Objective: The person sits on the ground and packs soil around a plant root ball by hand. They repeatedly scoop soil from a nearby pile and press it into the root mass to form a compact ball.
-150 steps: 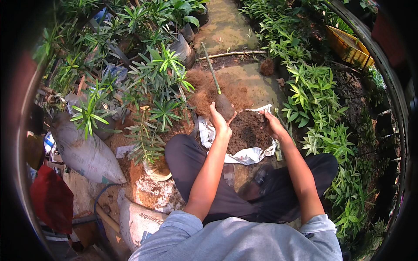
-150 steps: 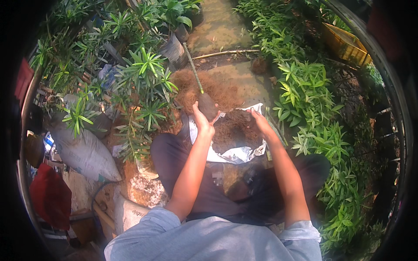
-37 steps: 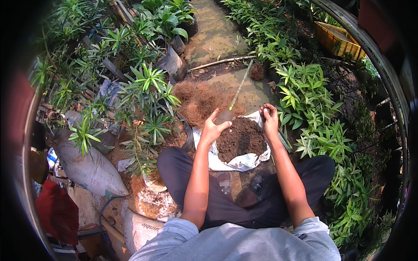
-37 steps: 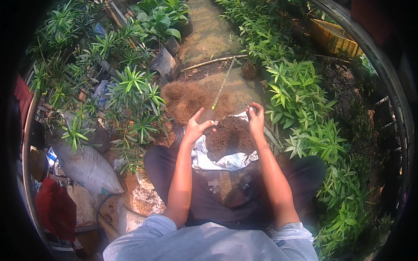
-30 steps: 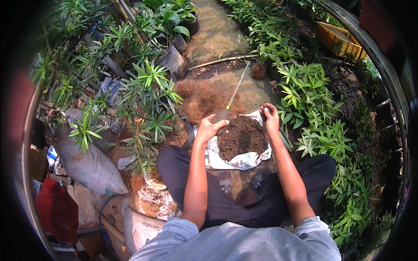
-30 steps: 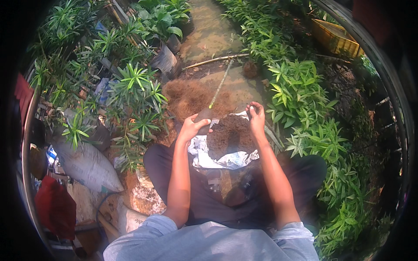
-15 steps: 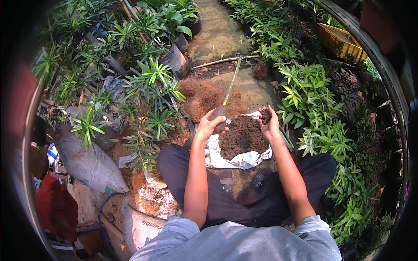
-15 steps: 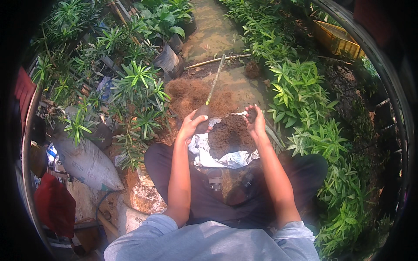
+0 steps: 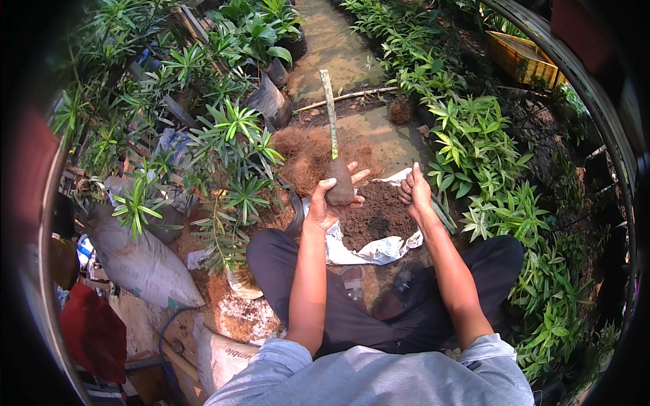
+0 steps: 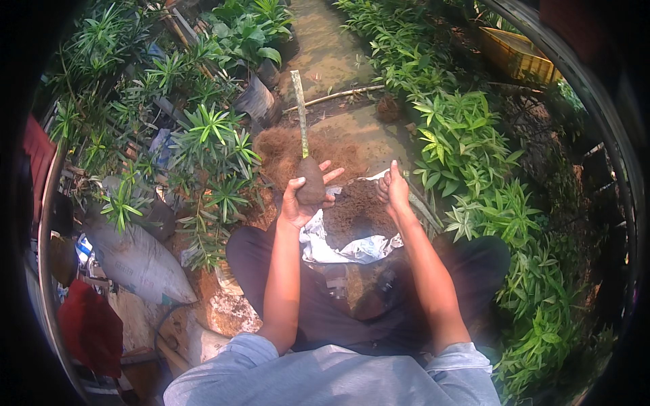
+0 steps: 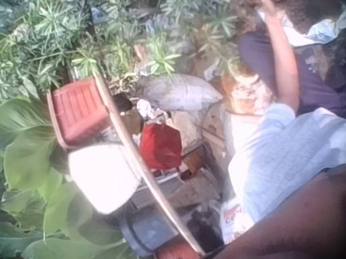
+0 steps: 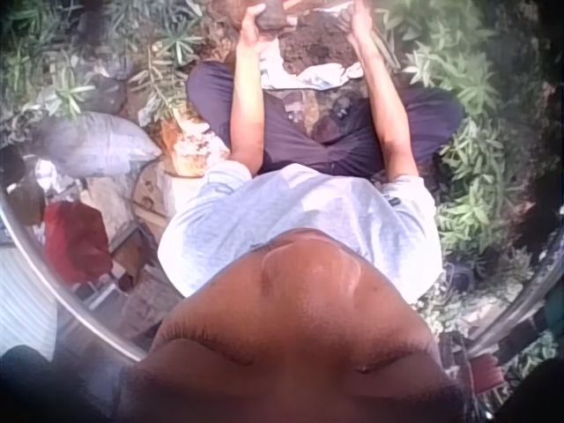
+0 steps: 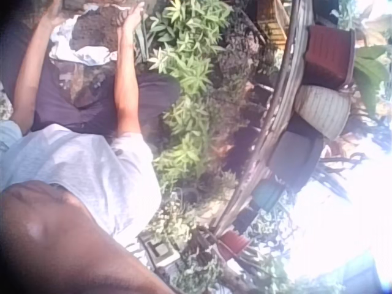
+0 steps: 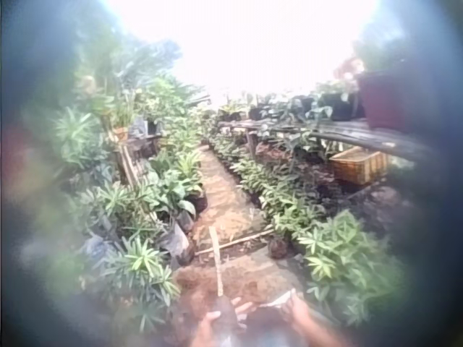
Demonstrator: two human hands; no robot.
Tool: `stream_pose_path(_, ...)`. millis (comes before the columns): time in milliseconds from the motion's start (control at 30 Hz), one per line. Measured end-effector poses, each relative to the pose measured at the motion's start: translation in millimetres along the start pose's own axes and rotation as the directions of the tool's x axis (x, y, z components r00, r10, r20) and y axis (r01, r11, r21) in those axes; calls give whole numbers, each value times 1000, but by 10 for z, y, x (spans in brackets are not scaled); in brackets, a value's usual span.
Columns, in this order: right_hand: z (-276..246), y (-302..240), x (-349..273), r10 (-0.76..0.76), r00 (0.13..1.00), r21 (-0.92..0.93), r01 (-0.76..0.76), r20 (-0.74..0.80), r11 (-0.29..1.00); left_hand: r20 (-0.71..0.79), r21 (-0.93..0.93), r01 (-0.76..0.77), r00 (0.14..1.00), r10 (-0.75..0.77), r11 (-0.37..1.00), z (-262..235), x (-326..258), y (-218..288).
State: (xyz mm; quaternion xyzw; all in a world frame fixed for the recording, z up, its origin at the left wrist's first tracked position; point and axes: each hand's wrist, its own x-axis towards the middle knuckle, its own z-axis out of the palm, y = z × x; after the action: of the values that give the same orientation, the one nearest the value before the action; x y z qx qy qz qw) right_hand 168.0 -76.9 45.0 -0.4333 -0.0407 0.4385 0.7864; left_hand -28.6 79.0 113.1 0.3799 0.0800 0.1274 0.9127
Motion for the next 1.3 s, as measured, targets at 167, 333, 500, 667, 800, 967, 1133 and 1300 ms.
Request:
stream_pose_path(167,108,-33,-38,-54,998,-262,58,23,963,-84,60,1,996,4,998,-57,18,-15)
stream_pose_path(333,373,69,-135,-155,937,-624,325,312,710,-154,57,-41,987,49,998,-104,-16,28)
stream_pose_path(500,731,217,-224,-176,850,-835,524,497,170,-263,103,-71,960,96,992,-148,-77,86)
stream_pose_path(667,773,398,-93,-80,901,-905,425,426,-27,-359,211,-113,915,185,971,-168,-117,196)
stream_pose_path(800,874,336,-56,-6,926,-926,377,377,25,-405,147,-222,876,264,964,-169,-138,230)
stream_pose_path(967,804,328,60,-6,928,-903,365,373,227,-434,88,-286,851,295,954,-180,-140,228)
stream_pose_path(1133,601,335,235,-28,920,-798,353,390,488,-400,-32,-287,881,251,957,-118,-131,239)
stream_pose_path(1300,740,227,185,-187,895,-790,446,405,422,-374,-43,-257,900,223,965,-137,-126,233)
